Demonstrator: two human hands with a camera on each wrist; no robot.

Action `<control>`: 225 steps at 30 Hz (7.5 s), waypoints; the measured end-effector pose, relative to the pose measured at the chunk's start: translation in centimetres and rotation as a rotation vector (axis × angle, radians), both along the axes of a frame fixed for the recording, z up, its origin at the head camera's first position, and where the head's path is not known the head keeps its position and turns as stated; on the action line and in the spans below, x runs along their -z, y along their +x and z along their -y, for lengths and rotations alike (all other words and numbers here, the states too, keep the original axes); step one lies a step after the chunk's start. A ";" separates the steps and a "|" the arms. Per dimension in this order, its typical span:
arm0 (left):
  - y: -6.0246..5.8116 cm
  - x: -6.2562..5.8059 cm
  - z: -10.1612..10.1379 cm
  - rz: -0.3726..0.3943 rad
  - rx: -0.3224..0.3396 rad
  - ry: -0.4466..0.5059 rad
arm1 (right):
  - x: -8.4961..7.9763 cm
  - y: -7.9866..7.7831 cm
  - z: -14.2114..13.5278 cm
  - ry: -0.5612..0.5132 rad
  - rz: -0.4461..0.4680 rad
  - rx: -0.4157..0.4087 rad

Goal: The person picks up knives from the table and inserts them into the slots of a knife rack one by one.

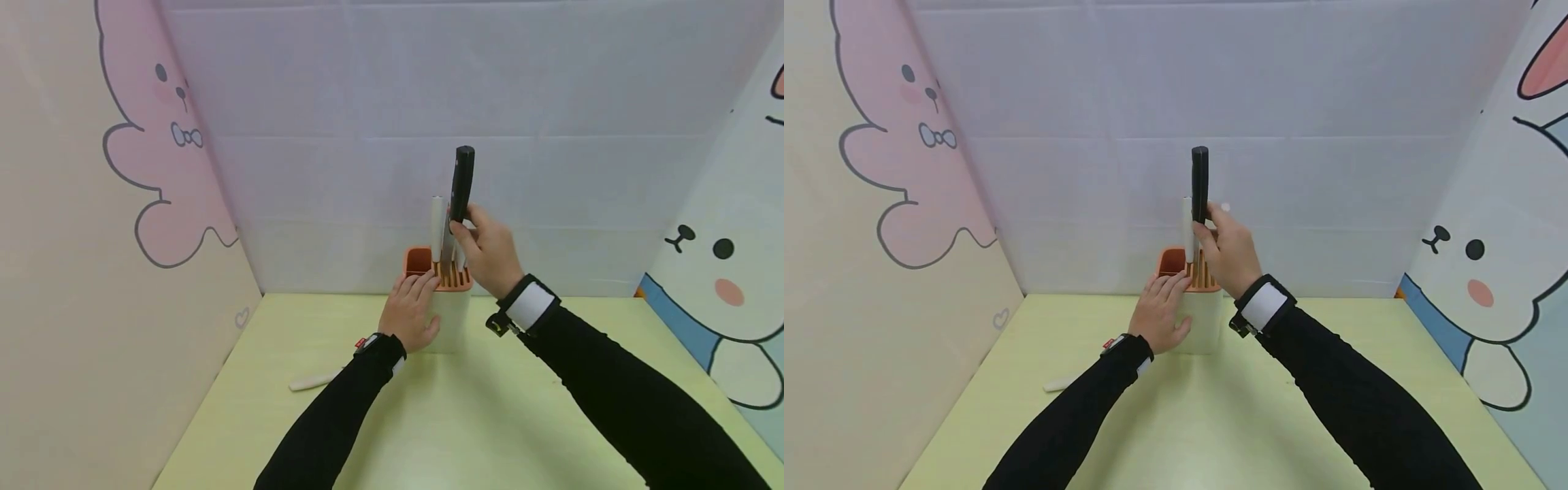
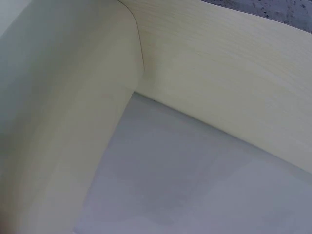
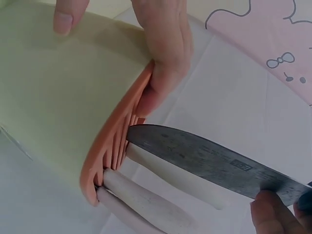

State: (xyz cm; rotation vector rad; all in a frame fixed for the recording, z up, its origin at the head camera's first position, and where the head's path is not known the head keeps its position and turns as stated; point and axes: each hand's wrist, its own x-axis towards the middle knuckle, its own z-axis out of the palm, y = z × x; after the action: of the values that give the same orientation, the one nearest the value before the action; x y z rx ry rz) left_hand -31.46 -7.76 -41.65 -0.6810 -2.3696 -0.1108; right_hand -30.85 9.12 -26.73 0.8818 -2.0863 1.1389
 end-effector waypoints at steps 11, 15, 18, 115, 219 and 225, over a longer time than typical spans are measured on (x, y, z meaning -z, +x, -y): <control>0.1 -0.2 -0.1 -0.004 0.001 -0.002 | 1.4 -0.7 0.4 0.037 0.157 0.024; 0.1 -0.1 0.0 0.012 -0.005 -0.011 | 2.1 -1.3 0.6 0.054 0.188 0.062; 0.0 0.0 0.0 0.008 -0.011 -0.027 | 2.7 -1.7 0.7 0.065 0.205 0.090; 3.1 -0.3 12.8 0.100 0.030 0.157 | 14.4 0.7 -6.7 0.155 0.002 0.249; 9.3 1.9 4.6 0.483 0.154 0.087 | 16.4 7.7 -1.0 0.494 -0.156 -0.066; 9.3 1.7 3.1 0.503 0.175 0.080 | 16.6 7.7 -0.2 0.541 -0.171 -0.074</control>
State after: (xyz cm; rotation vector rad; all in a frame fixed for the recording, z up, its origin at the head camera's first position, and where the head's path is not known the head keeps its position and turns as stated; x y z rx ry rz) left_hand -22.16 -10.86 -43.40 -0.9042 -2.7535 -0.5026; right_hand -23.12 9.35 -43.29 1.2608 -2.2631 0.5033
